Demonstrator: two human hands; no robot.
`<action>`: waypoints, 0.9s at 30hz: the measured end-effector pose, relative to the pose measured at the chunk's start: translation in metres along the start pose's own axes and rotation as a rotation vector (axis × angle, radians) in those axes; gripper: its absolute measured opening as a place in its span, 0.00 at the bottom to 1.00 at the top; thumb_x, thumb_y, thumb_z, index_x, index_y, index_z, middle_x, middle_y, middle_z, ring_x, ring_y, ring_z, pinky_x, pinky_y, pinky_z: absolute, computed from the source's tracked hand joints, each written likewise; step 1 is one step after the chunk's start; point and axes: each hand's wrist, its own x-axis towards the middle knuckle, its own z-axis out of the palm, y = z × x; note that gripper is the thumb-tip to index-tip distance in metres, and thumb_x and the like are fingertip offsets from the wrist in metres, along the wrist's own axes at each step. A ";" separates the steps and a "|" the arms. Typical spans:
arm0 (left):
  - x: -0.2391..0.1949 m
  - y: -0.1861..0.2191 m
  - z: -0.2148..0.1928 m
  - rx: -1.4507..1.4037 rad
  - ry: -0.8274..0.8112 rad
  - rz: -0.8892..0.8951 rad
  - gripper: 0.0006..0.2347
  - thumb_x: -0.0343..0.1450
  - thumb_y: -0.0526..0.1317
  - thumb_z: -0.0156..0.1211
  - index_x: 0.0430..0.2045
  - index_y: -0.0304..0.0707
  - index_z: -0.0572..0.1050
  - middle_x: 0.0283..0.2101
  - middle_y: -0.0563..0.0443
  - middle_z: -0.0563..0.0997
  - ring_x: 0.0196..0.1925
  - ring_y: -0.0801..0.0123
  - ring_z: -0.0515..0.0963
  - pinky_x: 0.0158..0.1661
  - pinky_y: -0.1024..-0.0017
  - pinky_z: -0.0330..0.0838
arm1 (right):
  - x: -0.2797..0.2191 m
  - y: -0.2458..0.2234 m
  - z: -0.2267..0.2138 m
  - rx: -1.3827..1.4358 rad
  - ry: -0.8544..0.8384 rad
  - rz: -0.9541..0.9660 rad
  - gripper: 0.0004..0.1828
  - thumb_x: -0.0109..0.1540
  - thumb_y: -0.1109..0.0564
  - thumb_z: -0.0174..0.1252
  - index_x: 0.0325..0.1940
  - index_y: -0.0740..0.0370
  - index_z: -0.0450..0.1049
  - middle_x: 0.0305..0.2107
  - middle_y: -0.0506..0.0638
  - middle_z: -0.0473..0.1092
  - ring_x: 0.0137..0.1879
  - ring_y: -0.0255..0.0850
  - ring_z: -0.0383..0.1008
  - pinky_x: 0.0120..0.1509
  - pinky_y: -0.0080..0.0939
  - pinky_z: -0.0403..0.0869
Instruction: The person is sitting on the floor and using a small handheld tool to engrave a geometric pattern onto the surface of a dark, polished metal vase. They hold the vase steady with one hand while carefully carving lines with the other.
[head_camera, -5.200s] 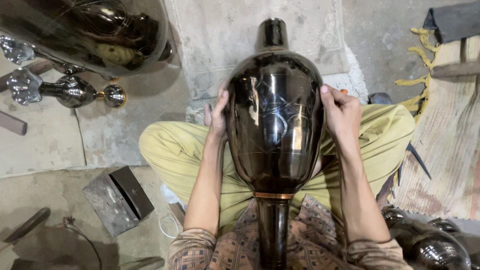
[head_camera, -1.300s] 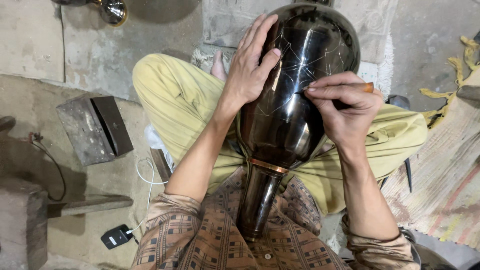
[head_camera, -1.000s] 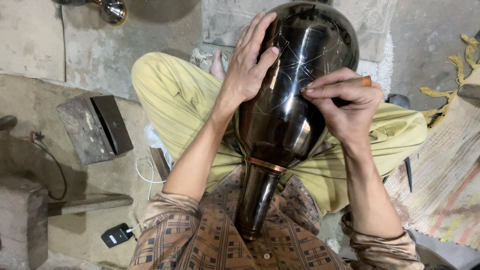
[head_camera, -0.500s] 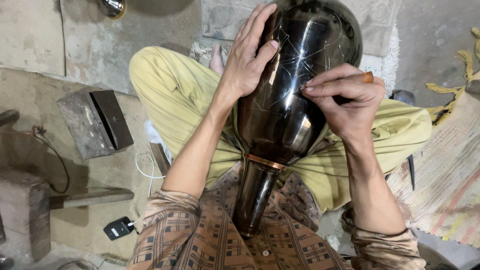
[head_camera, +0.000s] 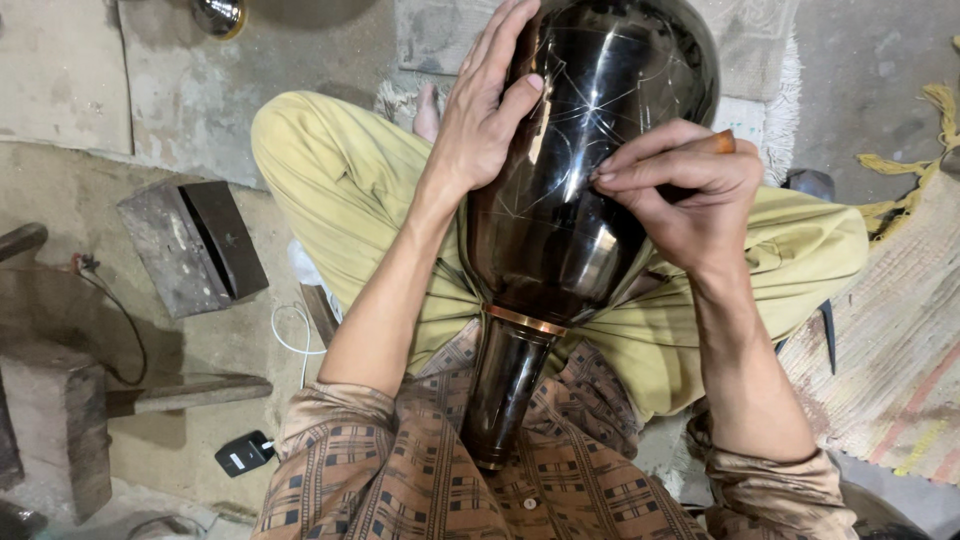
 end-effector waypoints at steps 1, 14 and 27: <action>0.001 0.001 0.000 0.010 0.001 -0.010 0.28 0.78 0.47 0.50 0.77 0.50 0.55 0.82 0.45 0.56 0.85 0.52 0.54 0.82 0.55 0.44 | 0.001 0.002 0.001 -0.010 0.011 -0.007 0.08 0.63 0.71 0.70 0.41 0.62 0.82 0.36 0.54 0.79 0.41 0.37 0.80 0.46 0.31 0.81; -0.001 0.005 0.000 0.079 -0.014 -0.077 0.28 0.77 0.48 0.49 0.76 0.54 0.54 0.81 0.48 0.55 0.84 0.53 0.55 0.78 0.48 0.38 | 0.002 -0.005 -0.009 -0.022 -0.070 0.015 0.07 0.62 0.70 0.71 0.38 0.61 0.82 0.34 0.53 0.78 0.39 0.36 0.80 0.44 0.31 0.80; -0.002 -0.006 0.001 0.032 -0.011 -0.001 0.28 0.78 0.46 0.48 0.77 0.50 0.54 0.82 0.44 0.54 0.85 0.50 0.53 0.81 0.55 0.45 | 0.001 0.001 -0.005 0.007 -0.043 -0.010 0.07 0.63 0.70 0.71 0.39 0.62 0.82 0.37 0.53 0.78 0.40 0.36 0.80 0.44 0.31 0.80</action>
